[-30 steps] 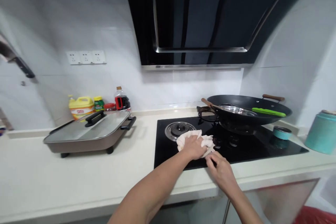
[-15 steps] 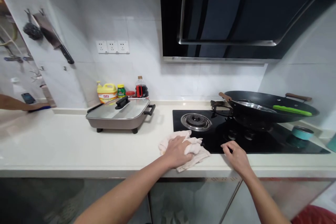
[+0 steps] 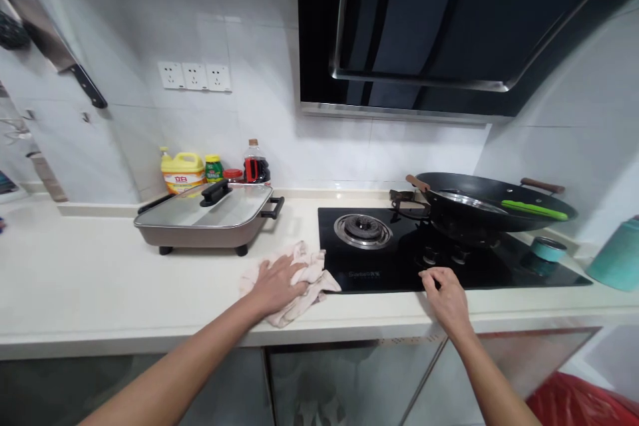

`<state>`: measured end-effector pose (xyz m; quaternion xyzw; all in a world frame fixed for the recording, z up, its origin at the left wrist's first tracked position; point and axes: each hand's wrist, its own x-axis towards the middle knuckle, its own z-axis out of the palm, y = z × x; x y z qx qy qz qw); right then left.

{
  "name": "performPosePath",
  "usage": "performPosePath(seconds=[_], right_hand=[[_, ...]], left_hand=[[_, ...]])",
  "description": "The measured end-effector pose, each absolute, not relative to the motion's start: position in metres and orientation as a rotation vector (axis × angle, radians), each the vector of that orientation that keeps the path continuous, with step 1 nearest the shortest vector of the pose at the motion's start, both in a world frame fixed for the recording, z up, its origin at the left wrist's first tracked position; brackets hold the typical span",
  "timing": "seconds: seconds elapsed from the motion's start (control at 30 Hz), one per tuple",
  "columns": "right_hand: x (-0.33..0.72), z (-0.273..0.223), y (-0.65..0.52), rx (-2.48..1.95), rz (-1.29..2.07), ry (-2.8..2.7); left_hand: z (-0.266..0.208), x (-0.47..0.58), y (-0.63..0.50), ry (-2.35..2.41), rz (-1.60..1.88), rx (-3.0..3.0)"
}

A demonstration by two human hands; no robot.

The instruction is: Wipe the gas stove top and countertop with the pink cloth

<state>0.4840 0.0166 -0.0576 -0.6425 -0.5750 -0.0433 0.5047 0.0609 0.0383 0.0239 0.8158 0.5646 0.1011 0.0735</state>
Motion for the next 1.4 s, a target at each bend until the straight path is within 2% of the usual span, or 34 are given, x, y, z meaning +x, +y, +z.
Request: performPosePath(seconds=[0.2, 0.47, 0.73, 0.87, 0.97, 1.17, 1.3, 1.4], right_hand=[[0.477, -0.051, 0.009, -1.512, -0.036, -1.381], [0.472, -0.043, 0.002, -1.496, 0.046, -1.332], [0.473, -0.048, 0.007, -1.48, 0.068, -1.383], [0.473, -0.047, 0.007, -1.473, 0.075, -1.39], [0.472, -0.046, 0.007, -1.471, 0.072, -1.387], [0.472, -0.05, 0.008, -1.456, 0.091, -1.399], [0.471, -0.053, 0.009, -1.464, 0.057, -1.443], [0.469, -0.052, 0.007, -1.462, -0.017, -1.509]], left_hand=[[0.022, 0.076, 0.08, 1.81, 0.288, 2.434], [0.016, 0.084, 0.074, 1.748, 0.648, 2.556], [0.071, 0.093, 0.076, 1.522, 1.002, 1.802], [0.075, 0.1, 0.091, 1.397, 0.832, 1.71], [0.07, 0.094, 0.102, 1.593, 0.748, 1.753], [0.061, 0.076, 0.088, 1.901, 0.834, 2.021], [0.034, 0.097, 0.056, 1.793, 0.483, 2.437], [0.02, 0.115, 0.051, 1.765, 0.242, 2.436]])
